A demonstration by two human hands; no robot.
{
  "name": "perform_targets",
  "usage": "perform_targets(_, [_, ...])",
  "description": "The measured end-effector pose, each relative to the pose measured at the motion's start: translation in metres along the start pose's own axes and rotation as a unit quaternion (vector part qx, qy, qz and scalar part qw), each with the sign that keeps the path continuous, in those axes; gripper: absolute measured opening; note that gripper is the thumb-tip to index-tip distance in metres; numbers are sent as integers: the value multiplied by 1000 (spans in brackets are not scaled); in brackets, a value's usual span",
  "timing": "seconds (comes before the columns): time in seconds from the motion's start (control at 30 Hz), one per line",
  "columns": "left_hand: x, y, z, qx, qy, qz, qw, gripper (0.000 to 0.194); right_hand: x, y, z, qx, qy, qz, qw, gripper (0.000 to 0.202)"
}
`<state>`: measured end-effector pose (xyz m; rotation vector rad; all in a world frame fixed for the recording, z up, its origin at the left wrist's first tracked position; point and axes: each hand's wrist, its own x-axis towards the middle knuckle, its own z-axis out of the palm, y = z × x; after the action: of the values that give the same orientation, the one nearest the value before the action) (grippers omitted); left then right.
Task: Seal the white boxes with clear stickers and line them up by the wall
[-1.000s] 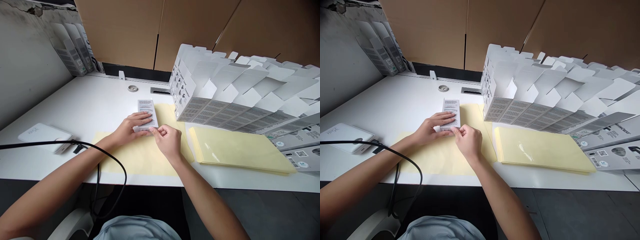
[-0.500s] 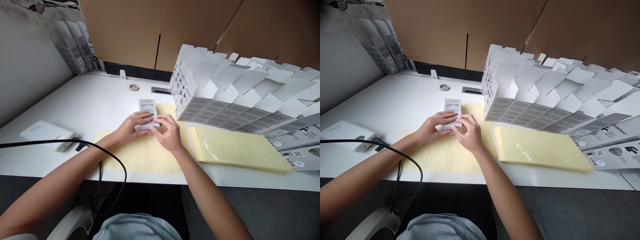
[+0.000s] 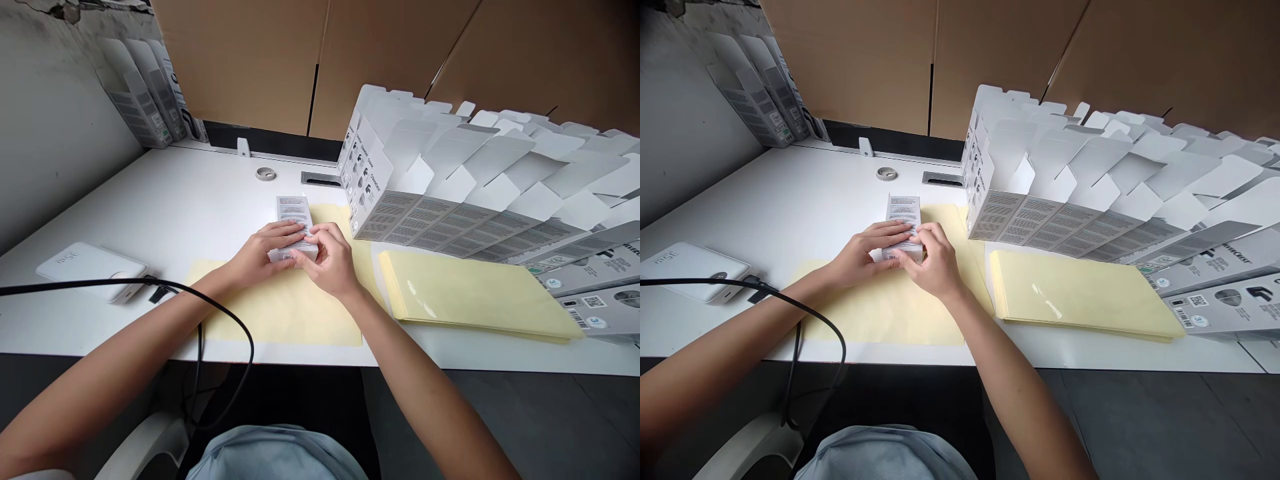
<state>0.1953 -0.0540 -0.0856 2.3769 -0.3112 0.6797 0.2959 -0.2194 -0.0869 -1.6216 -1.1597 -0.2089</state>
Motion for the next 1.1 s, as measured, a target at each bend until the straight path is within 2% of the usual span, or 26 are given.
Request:
perform_targets(0.17, [0,-1,0,-16,-1,-14,1000,55,1,7,-8,63,-44,24,997,18])
perform_targets(0.4, [-1,0,-1,-21,-5,-28,999,56,-1,9,-16,110,-72,37,991,18])
perform_targets(0.53, [0,2,-1,-20,-1,-29,999,56,-3,8,-14,90,-64,17,994,17])
perform_targets(0.7, [-1,2,-1,-18,-2,-29,999,53,-1,5,-5,34,-18,-1,999,19])
perform_targets(0.97, [0,1,-1,-17,-1,-27,999,57,-1,6,-14,73,-73,15,995,13])
perform_targets(1.1, [0,2,0,-12,1,-22,1000,53,-2,6,-8,47,-40,13,998,19])
